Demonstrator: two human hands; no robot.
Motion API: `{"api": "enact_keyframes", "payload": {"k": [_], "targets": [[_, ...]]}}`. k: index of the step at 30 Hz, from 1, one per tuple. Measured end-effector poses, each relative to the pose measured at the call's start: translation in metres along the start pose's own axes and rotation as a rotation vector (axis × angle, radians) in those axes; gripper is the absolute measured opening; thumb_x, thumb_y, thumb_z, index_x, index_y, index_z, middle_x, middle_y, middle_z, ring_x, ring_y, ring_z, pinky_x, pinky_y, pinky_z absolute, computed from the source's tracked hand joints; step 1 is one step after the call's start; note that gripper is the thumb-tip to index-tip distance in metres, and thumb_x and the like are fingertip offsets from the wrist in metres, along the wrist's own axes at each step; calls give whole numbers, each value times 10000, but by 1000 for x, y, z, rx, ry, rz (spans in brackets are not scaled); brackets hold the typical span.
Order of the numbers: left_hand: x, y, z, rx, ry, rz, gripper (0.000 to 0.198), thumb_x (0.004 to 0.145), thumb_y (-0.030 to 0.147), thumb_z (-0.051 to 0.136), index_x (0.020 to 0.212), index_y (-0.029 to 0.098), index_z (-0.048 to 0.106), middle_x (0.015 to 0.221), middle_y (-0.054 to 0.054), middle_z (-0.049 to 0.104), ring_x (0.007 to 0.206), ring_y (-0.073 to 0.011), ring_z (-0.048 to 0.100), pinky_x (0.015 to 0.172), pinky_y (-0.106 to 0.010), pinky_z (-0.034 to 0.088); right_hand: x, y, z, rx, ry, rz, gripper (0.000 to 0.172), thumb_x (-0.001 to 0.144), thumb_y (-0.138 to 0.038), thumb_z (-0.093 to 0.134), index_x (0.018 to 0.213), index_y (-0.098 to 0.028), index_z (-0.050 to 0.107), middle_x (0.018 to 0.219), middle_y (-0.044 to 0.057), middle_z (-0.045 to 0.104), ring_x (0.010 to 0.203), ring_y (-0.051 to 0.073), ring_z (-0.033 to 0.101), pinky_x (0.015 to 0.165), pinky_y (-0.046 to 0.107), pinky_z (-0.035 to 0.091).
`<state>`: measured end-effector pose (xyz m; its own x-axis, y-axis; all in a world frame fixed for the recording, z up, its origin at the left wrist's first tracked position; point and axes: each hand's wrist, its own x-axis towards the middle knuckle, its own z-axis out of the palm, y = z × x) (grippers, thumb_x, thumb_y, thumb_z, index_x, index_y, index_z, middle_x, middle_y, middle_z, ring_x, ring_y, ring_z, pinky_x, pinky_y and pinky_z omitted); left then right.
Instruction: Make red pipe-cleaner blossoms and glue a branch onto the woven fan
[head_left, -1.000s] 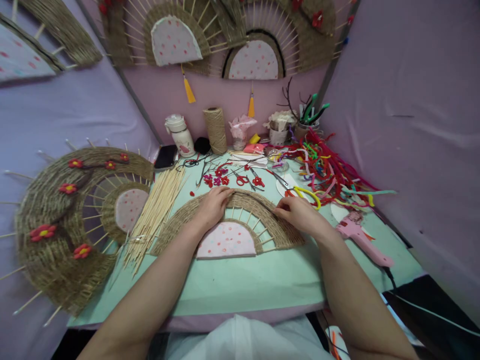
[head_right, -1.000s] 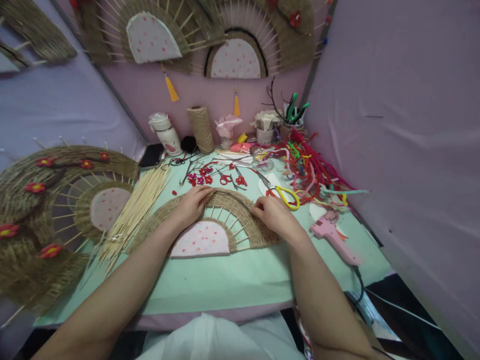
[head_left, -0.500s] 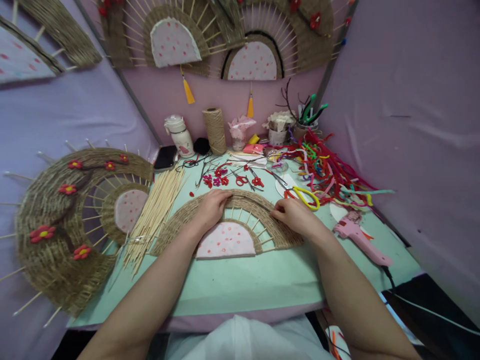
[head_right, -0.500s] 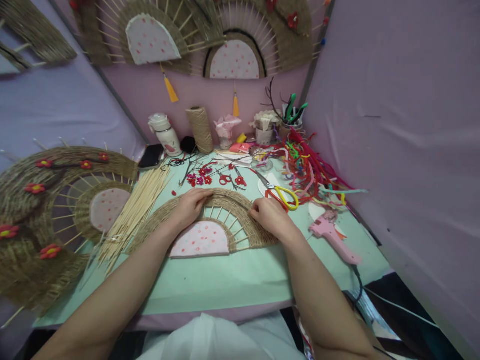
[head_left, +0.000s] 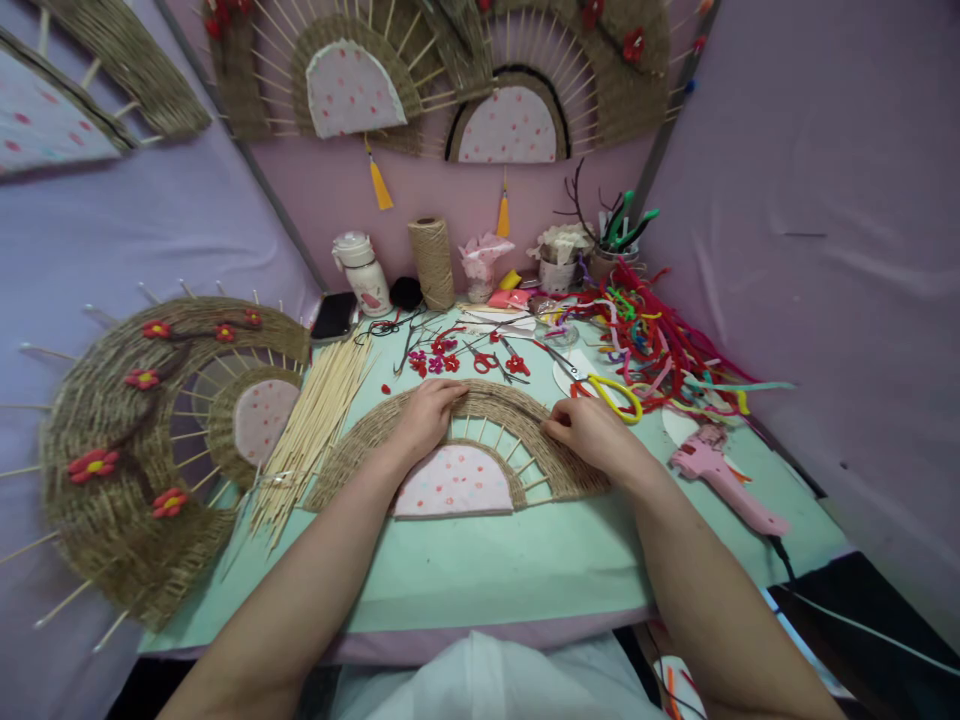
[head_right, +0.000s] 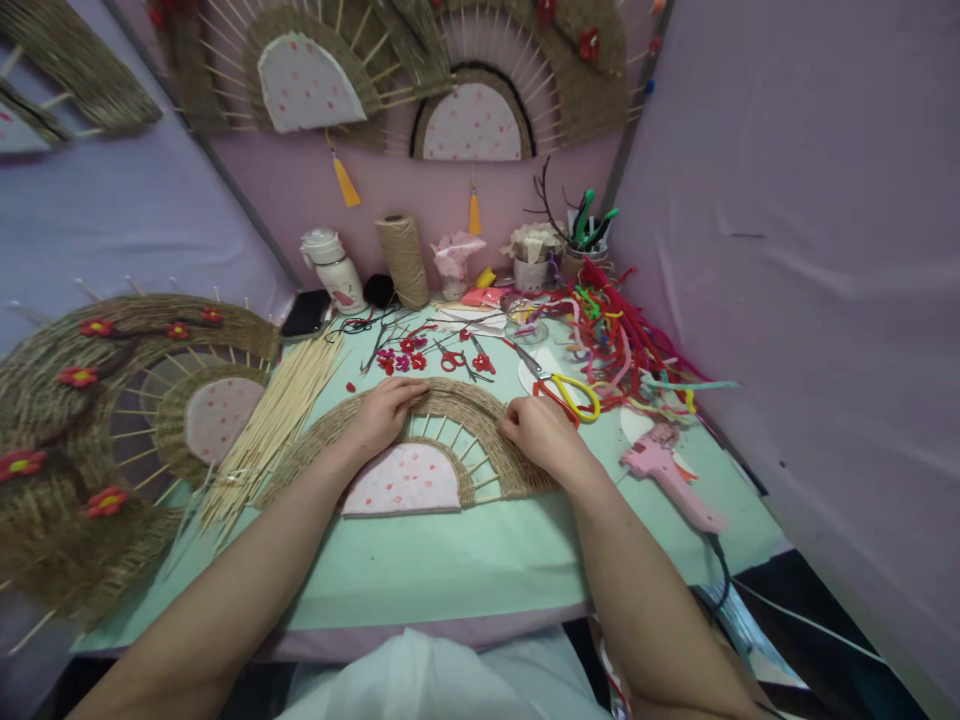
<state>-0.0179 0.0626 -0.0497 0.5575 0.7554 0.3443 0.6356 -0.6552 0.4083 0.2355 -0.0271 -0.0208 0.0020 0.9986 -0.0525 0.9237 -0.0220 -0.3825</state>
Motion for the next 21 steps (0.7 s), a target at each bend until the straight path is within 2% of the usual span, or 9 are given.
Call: {"api": "enact_keyframes", "payload": {"k": [5, 9, 13, 17, 21], "targets": [[1, 2, 2, -2, -4, 8, 329, 919, 145, 443, 1125, 172, 697, 1134, -93, 696, 1054, -217, 609, 983, -395, 480, 1, -1, 1, -32, -8, 31, 198, 838, -275, 564, 723, -178, 694, 742, 73, 704, 723, 171, 591, 615, 258, 324], [1, 2, 3, -14, 20, 14, 331, 930, 162, 436, 1160, 183, 673, 1119, -88, 701, 1033, -206, 618, 973, -392, 487, 1, 0, 1, -33, -14, 31, 246, 859, -337, 563, 725, -176, 692, 751, 81, 707, 729, 178, 594, 616, 263, 324], [0, 1, 0, 2, 53, -52, 347, 928, 166, 428, 1192, 188, 651, 1105, -84, 704, 1036, -201, 622, 963, -379, 494, 0, -1, -2, -32, -5, 31, 310, 895, -384, 529, 740, -172, 695, 768, 92, 713, 739, 188, 600, 623, 271, 328], [0, -4, -12, 46, 105, -157, 362, 909, 156, 442, 1210, 166, 645, 1153, -94, 697, 1073, -216, 621, 990, -384, 479, 0, -1, -4, -43, 16, 56, 354, 922, -411, 492, 773, -171, 704, 792, 103, 721, 757, 204, 611, 622, 283, 325], [1, -10, -33, 54, 176, -280, 342, 888, 156, 468, 1161, 165, 673, 1159, -84, 706, 1093, -220, 630, 1006, -374, 473, 0, -1, -4, -20, 50, 59, 331, 921, -380, 496, 779, -172, 710, 804, 94, 721, 769, 199, 616, 625, 276, 334]]}}
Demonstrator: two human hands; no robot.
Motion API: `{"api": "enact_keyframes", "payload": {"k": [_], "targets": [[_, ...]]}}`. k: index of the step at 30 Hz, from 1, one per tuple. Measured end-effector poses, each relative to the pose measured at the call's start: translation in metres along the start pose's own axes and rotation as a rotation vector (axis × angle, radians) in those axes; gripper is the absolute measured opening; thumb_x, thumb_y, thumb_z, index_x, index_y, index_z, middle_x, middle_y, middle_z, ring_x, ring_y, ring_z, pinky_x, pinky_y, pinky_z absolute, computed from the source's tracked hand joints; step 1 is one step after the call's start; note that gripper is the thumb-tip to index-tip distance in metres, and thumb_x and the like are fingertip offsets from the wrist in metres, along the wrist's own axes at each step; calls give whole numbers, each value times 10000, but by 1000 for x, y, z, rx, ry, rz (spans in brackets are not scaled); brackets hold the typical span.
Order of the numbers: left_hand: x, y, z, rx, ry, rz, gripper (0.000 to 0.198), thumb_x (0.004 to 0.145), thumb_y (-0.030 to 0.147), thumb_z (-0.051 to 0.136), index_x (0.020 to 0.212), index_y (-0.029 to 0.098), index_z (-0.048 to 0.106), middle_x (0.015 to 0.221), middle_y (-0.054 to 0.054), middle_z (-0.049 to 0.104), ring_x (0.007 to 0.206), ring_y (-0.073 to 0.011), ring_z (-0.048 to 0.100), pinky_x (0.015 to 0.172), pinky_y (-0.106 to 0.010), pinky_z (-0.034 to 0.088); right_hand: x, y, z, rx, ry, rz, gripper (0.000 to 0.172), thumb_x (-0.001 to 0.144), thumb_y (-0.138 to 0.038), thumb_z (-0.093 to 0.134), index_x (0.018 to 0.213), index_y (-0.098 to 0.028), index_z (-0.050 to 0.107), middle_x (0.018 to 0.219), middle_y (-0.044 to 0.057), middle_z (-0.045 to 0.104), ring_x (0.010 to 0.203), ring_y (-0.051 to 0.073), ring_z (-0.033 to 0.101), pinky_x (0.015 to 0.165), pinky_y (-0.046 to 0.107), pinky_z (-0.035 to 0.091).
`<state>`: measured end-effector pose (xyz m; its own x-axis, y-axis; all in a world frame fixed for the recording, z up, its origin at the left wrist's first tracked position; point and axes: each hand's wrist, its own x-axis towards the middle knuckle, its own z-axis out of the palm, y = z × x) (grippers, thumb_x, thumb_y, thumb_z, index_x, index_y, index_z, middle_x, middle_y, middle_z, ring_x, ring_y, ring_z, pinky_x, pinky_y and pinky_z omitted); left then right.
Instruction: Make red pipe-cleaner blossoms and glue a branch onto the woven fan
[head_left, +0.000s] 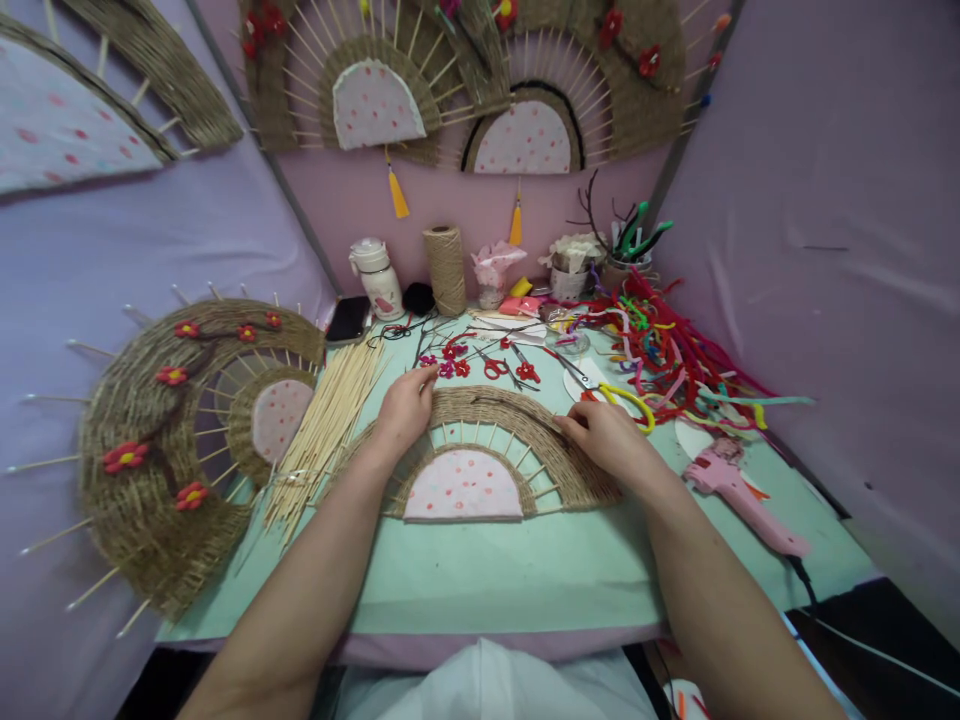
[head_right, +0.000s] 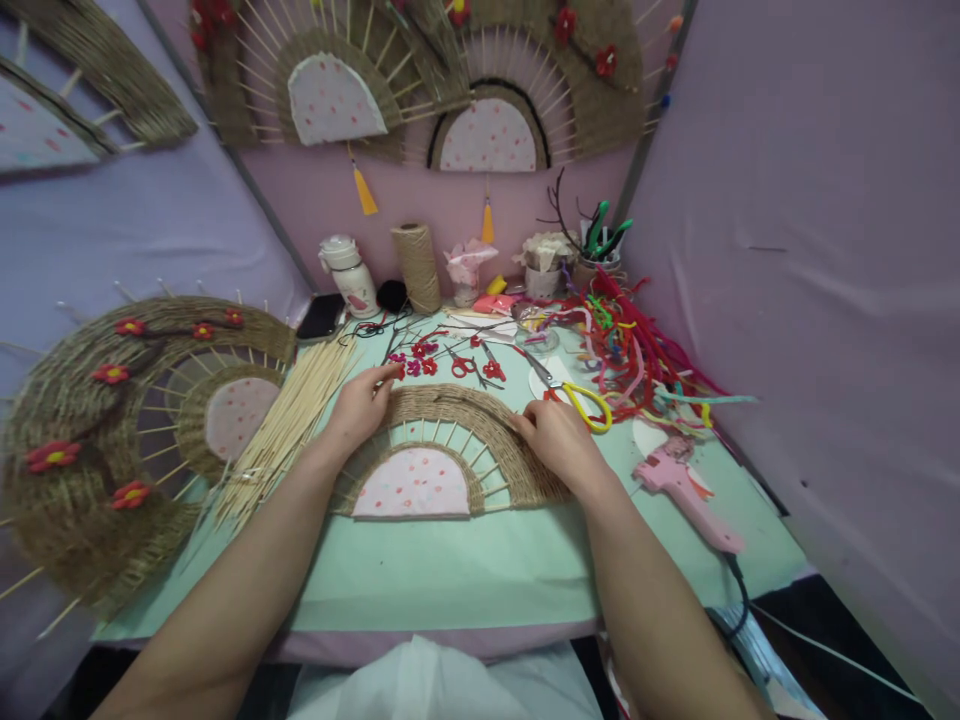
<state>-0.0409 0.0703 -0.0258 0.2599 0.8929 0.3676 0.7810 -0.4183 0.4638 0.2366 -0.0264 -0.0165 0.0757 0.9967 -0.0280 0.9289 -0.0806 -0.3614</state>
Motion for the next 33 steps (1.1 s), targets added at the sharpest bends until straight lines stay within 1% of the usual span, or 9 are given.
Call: {"api": "enact_keyframes", "payload": {"k": [5, 12, 15, 18, 20, 22, 25, 29, 33], "targets": [[3, -10, -26, -30, 62, -175, 319, 890, 203, 497, 1140, 148, 688, 1160, -89, 710, 1091, -219, 642, 1003, -351, 476, 1, 1, 2, 3, 19, 10, 335, 918, -392, 493, 777, -172, 702, 805, 96, 714, 771, 208, 610, 625, 285, 333], [4, -38, -55, -22, 150, -308, 311, 866, 233, 542, 1114, 136, 701, 1106, -94, 729, 993, -211, 677, 924, -316, 505, 4, 3, 5, 12, 8, 25, 344, 916, -406, 473, 760, -182, 682, 798, 89, 706, 752, 209, 597, 625, 288, 341], [8, -50, -66, 9, 129, -354, 319, 855, 249, 561, 1120, 137, 699, 1082, -95, 737, 996, -213, 677, 921, -308, 497, 5, 3, 6, 28, 6, 36, 338, 910, -403, 479, 744, -183, 675, 790, 88, 704, 731, 208, 592, 621, 292, 346], [17, -58, -75, 61, 57, -372, 331, 852, 274, 571, 1129, 143, 696, 1071, -96, 740, 999, -213, 675, 914, -296, 489, 6, 4, 8, 43, 10, 43, 336, 902, -409, 479, 740, -188, 674, 786, 89, 705, 725, 213, 593, 614, 296, 351], [25, -61, -77, 113, -6, -370, 324, 848, 282, 575, 1114, 146, 703, 1088, -100, 734, 1017, -219, 668, 914, -294, 481, 7, 4, 8, 49, 12, 42, 328, 897, -409, 482, 744, -192, 674, 784, 87, 706, 728, 217, 599, 611, 296, 354], [34, -63, -75, 166, -90, -366, 305, 844, 286, 583, 1082, 151, 717, 1102, -104, 730, 1027, -227, 661, 907, -298, 478, 7, 4, 8, 54, 18, 37, 323, 894, -406, 481, 748, -194, 675, 784, 87, 708, 728, 219, 606, 609, 295, 356], [50, -63, -63, 218, -194, -352, 258, 829, 272, 601, 1020, 169, 741, 1069, -104, 740, 999, -231, 664, 885, -301, 481, 8, 3, 7, 59, 26, 18, 324, 895, -399, 476, 741, -193, 673, 781, 89, 711, 726, 222, 612, 612, 295, 361], [74, -61, -39, 238, -238, -321, 204, 796, 256, 634, 940, 185, 760, 1039, -105, 746, 977, -229, 669, 866, -288, 480, 8, 4, 7, 65, 24, 6, 318, 900, -389, 472, 734, -191, 657, 773, 89, 710, 727, 221, 611, 627, 293, 365], [98, -60, -18, 260, -266, -313, 192, 778, 220, 625, 900, 169, 765, 1015, -124, 747, 977, -242, 667, 865, -297, 472, 9, 5, 8, 83, 19, 7, 327, 905, -395, 465, 743, -189, 661, 786, 87, 712, 744, 221, 614, 631, 292, 364]]}}
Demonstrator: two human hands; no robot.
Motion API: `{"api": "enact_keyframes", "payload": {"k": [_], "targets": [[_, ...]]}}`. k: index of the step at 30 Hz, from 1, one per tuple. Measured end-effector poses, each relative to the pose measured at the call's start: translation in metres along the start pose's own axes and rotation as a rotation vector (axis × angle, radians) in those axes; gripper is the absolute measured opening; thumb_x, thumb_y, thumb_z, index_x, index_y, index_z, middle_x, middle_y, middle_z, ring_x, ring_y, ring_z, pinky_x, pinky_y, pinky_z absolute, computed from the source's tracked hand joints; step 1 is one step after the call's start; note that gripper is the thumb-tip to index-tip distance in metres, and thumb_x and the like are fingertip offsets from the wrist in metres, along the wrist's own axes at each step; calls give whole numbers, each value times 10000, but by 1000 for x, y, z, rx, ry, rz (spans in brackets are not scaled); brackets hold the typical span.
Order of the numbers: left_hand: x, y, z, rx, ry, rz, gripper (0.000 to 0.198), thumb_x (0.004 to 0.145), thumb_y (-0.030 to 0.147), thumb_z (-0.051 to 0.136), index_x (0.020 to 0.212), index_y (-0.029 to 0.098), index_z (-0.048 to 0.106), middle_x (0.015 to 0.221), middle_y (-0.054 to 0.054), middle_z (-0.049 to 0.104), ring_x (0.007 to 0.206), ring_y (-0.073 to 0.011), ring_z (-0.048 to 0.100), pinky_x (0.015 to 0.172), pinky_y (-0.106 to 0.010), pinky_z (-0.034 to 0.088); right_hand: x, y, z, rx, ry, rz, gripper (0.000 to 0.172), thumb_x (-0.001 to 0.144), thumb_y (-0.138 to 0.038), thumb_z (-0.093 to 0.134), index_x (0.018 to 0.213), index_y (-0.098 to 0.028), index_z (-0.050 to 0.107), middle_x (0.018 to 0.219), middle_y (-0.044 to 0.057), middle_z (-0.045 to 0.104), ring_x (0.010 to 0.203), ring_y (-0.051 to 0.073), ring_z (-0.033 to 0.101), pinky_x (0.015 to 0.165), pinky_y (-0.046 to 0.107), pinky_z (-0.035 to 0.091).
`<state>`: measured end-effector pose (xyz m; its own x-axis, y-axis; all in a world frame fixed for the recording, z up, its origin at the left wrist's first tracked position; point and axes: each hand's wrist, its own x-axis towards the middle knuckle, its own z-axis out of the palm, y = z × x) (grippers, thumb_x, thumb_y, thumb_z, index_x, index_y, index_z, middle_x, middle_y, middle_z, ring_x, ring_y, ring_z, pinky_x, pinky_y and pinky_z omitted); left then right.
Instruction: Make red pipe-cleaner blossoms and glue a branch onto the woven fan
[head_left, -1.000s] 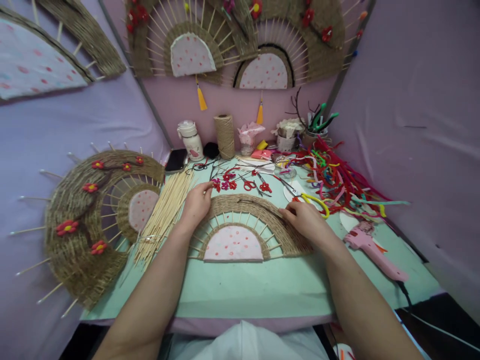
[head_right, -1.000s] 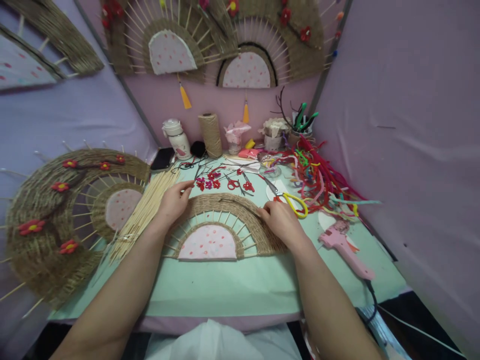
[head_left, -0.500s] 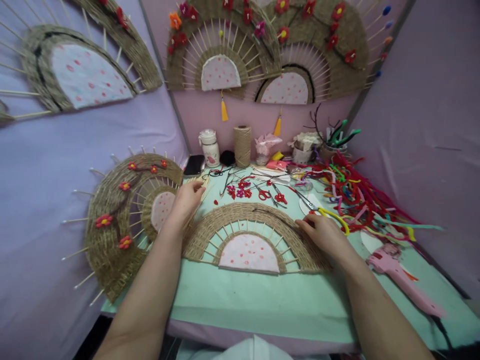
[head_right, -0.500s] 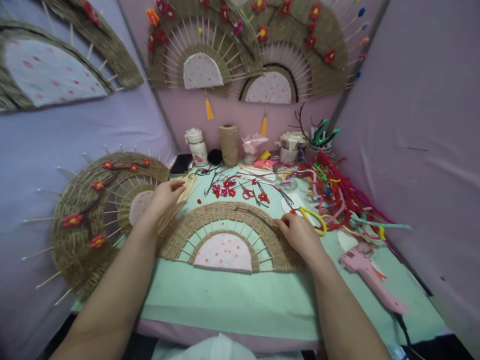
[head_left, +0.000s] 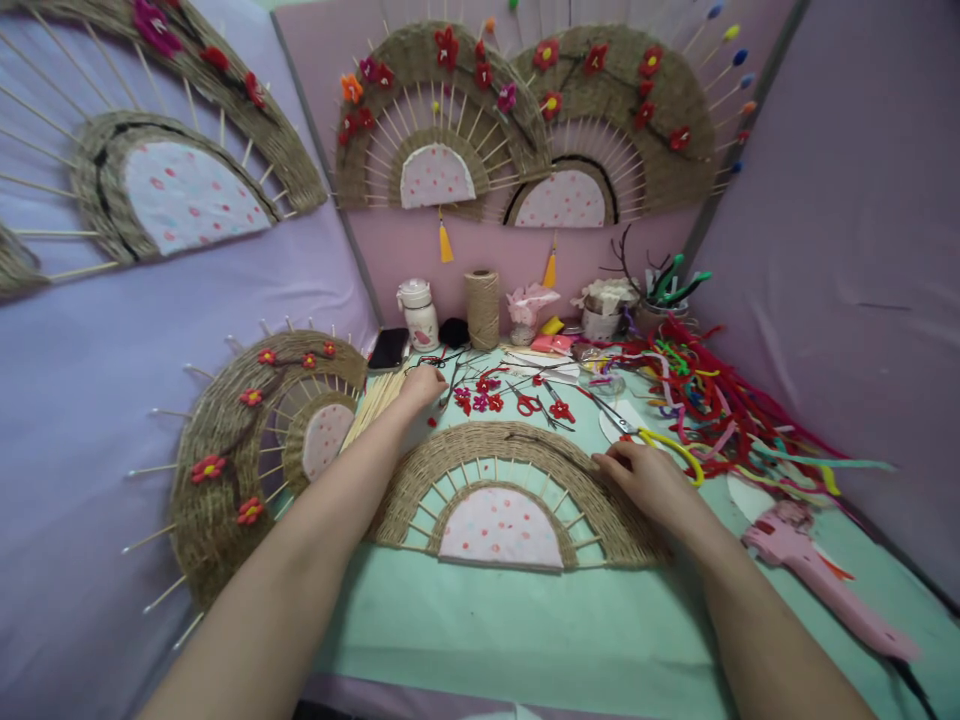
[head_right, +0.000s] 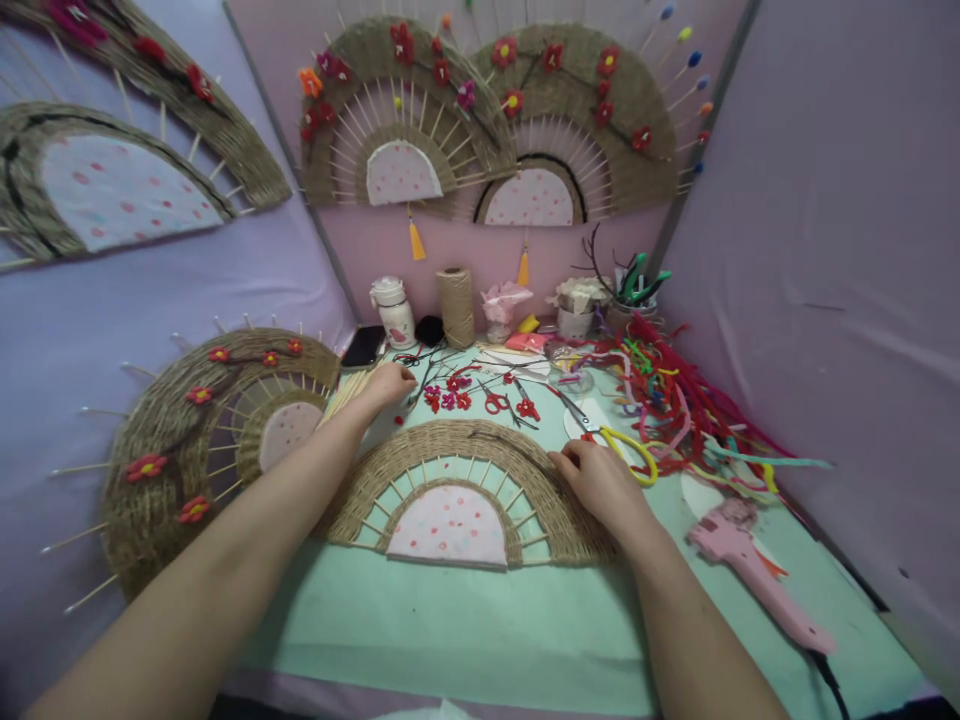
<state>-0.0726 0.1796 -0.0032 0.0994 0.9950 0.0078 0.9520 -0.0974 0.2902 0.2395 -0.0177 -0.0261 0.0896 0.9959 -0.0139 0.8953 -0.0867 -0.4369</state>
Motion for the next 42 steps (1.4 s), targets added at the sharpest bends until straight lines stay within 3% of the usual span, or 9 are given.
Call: {"api": "enact_keyframes", "payload": {"k": [6, 12, 20, 25, 30, 33, 36, 39, 42], "targets": [[27, 11, 15, -4, -28, 30, 196, 749, 179, 639, 900, 175, 763, 999, -91, 750, 961, -204, 667, 854, -252, 468, -1, -2, 0, -4, -5, -27, 328, 906, -385, 469, 757, -189, 686, 801, 85, 715, 775, 221, 626, 652, 289, 374], [33, 12, 24, -13, -26, 22, 201, 720, 145, 649, 889, 174, 753, 951, -85, 750, 934, -211, 667, 844, -271, 484, -1, -1, -1, 8, -12, -20, 333, 914, -388, 468, 769, -187, 691, 804, 86, 718, 763, 216, 621, 641, 284, 371], [26, 2, 15, 35, 40, 3, 200, 738, 142, 610, 889, 158, 740, 996, -121, 739, 983, -241, 662, 868, -282, 466, -3, -3, -4, 4, -19, -26, 313, 917, -386, 478, 774, -190, 675, 812, 74, 717, 785, 214, 624, 645, 281, 356], [20, 9, 6, 25, 80, 72, 206, 776, 156, 570, 888, 150, 743, 957, -124, 740, 944, -255, 666, 855, -312, 474, -2, 9, -17, -54, 111, 66, 276, 915, -354, 492, 806, -182, 678, 819, 83, 723, 776, 221, 632, 651, 293, 352], [9, 49, 7, -29, 78, 308, 214, 796, 179, 577, 923, 197, 748, 1004, -69, 714, 974, -205, 640, 908, -278, 458, -3, 30, -32, -152, 144, 256, 235, 891, -326, 546, 943, -153, 696, 934, 135, 733, 857, 263, 654, 672, 310, 359], [1, 83, 24, -60, -8, 715, 206, 799, 169, 583, 919, 194, 749, 993, -68, 678, 945, -183, 620, 876, -270, 463, -4, 38, -34, -172, 143, 311, 229, 889, -300, 549, 993, -155, 692, 945, 134, 730, 892, 265, 656, 684, 309, 359], [-4, 112, 47, -4, -66, 969, 214, 774, 123, 577, 892, 166, 750, 924, -83, 654, 885, -196, 598, 807, -291, 466, -4, 38, -33, -160, 120, 320, 226, 893, -310, 553, 978, -155, 694, 935, 129, 729, 894, 256, 654, 679, 300, 360], [-4, 129, 62, 48, -100, 1063, 160, 765, 117, 583, 786, 146, 739, 873, -95, 648, 851, -203, 580, 764, -297, 452, -2, 37, -31, -112, 95, 308, 266, 904, -372, 543, 927, -155, 696, 905, 123, 729, 840, 239, 651, 650, 289, 359], [-2, 133, 65, 50, -109, 1077, 134, 767, 121, 593, 737, 144, 721, 848, -95, 647, 850, -206, 569, 751, -296, 438, -1, 37, -29, -74, 93, 305, 279, 903, -401, 544, 913, -164, 691, 888, 111, 729, 811, 226, 647, 632, 282, 352]]}}
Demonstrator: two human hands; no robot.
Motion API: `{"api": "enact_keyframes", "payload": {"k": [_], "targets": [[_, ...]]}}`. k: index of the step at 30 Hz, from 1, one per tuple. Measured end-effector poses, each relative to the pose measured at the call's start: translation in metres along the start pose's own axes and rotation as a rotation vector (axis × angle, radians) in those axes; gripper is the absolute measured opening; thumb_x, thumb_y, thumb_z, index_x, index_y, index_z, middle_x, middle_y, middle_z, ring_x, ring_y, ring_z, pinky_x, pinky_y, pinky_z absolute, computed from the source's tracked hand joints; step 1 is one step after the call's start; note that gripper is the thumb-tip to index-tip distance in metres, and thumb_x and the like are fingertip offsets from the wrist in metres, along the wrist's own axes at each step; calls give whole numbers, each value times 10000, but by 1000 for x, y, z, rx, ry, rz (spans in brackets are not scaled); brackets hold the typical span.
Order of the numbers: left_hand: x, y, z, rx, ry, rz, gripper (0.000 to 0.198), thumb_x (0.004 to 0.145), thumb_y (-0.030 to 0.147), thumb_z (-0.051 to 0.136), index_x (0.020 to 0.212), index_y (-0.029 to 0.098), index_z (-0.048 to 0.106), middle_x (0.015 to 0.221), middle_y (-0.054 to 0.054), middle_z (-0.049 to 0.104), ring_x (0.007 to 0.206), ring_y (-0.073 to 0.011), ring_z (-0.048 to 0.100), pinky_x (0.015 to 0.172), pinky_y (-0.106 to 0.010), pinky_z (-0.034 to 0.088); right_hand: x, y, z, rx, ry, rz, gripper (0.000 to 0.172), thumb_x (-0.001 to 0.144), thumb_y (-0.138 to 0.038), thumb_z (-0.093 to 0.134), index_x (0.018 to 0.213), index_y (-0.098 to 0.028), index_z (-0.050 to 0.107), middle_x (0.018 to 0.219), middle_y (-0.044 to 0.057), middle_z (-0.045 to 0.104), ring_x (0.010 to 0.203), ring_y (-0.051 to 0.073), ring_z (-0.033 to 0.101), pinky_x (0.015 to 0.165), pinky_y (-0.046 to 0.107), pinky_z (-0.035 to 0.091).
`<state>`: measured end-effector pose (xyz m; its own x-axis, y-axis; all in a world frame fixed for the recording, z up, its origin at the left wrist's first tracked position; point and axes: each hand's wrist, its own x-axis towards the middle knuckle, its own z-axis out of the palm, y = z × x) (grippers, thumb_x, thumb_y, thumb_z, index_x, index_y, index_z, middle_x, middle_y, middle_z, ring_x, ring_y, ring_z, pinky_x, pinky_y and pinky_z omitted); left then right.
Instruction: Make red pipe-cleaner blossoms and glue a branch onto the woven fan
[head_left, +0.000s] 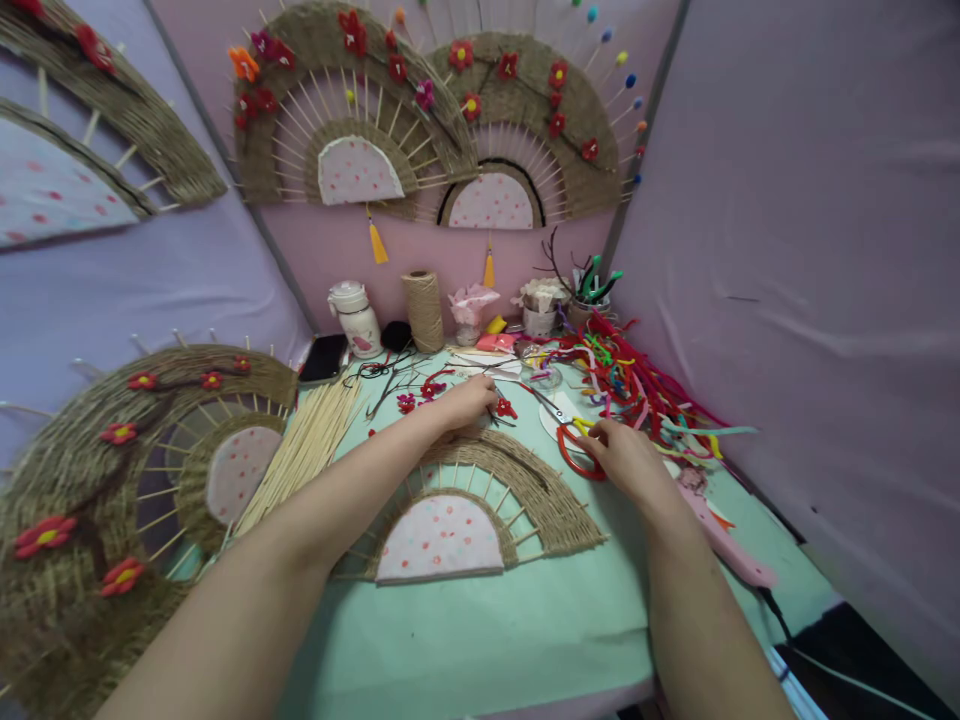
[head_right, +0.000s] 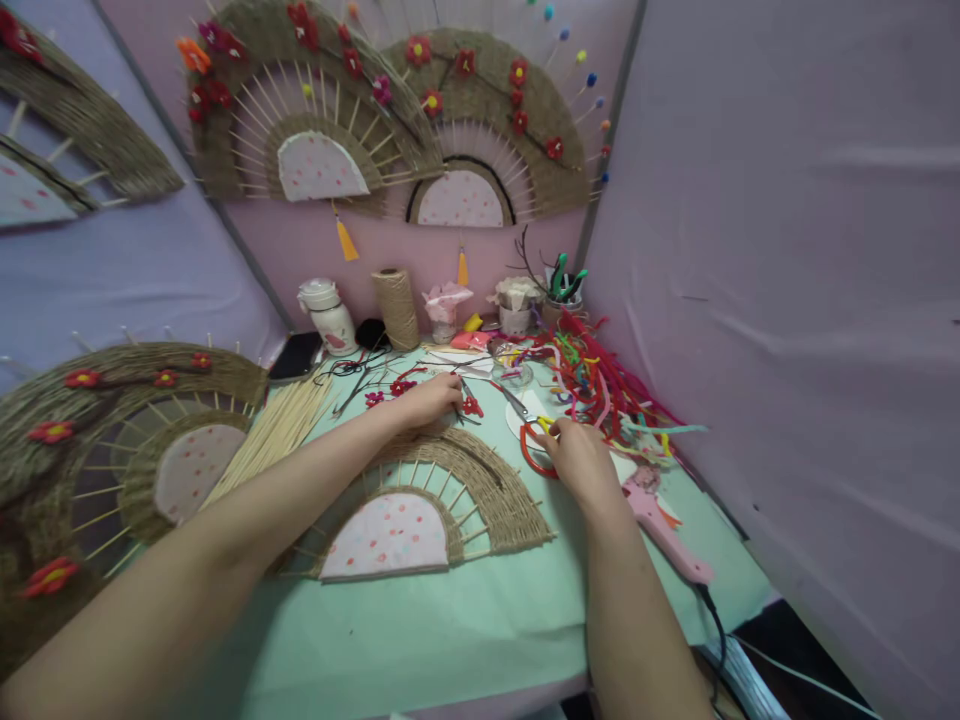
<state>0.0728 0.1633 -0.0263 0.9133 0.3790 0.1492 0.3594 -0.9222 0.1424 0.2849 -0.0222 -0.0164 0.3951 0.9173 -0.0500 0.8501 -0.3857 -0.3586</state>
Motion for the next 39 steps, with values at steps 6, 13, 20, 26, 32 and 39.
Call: {"api": "enact_keyframes", "payload": {"k": [6, 13, 20, 26, 32, 39], "targets": [[-11, 1, -30, -147, 51, -11, 115, 750, 95, 594, 718, 169, 675, 848, -71, 655, 877, -194, 570, 825, -304, 423, 1, 3, 4, -7, 1, -41, 271, 902, -407, 542, 943, -179, 682, 915, 112, 728, 867, 248, 645, 630, 288, 332], [-58, 60, -51, -1141, 700, -633, 391, 723, 157, 704, 1073, 210, 536, 727, 51, 604, 647, -102, 582, 618, -218, 453, -4, -10, 2, 165, 77, -183, 214, 896, -360, 554, 901, -192, 686, 880, 64, 741, 813, 209, 650, 678, 276, 379], [-79, 107, -15, -1641, 709, -985, 104, 843, 32, 588, 834, 132, 560, 686, -10, 641, 613, -74, 650, 623, -170, 538, -16, -51, -1, 117, -103, -525, 165, 884, -316, 569, 875, -212, 697, 854, 35, 735, 771, 171, 644, 667, 251, 384], [-78, 101, 0, -1585, 671, -1041, 149, 816, -21, 615, 809, 122, 573, 711, -52, 691, 639, -104, 694, 651, -183, 564, -18, -66, 12, -147, -141, -418, 197, 882, -317, 577, 844, -177, 712, 840, 90, 739, 795, 209, 664, 627, 271, 342], [-83, 97, 3, -1545, 653, -1039, 166, 774, 0, 673, 744, 125, 568, 770, -70, 720, 658, -100, 697, 683, -189, 560, -19, -66, 27, -148, -116, -386, 185, 867, -232, 546, 802, -173, 709, 819, 88, 743, 810, 207, 671, 640, 275, 339], [-89, 92, 2, -1556, 691, -1037, 165, 766, -17, 663, 752, 122, 576, 765, -67, 715, 679, -98, 697, 723, -205, 559, -22, -63, 31, -194, -41, -358, 195, 873, -193, 501, 841, -162, 691, 881, 107, 738, 833, 221, 670, 635, 291, 335]]}}
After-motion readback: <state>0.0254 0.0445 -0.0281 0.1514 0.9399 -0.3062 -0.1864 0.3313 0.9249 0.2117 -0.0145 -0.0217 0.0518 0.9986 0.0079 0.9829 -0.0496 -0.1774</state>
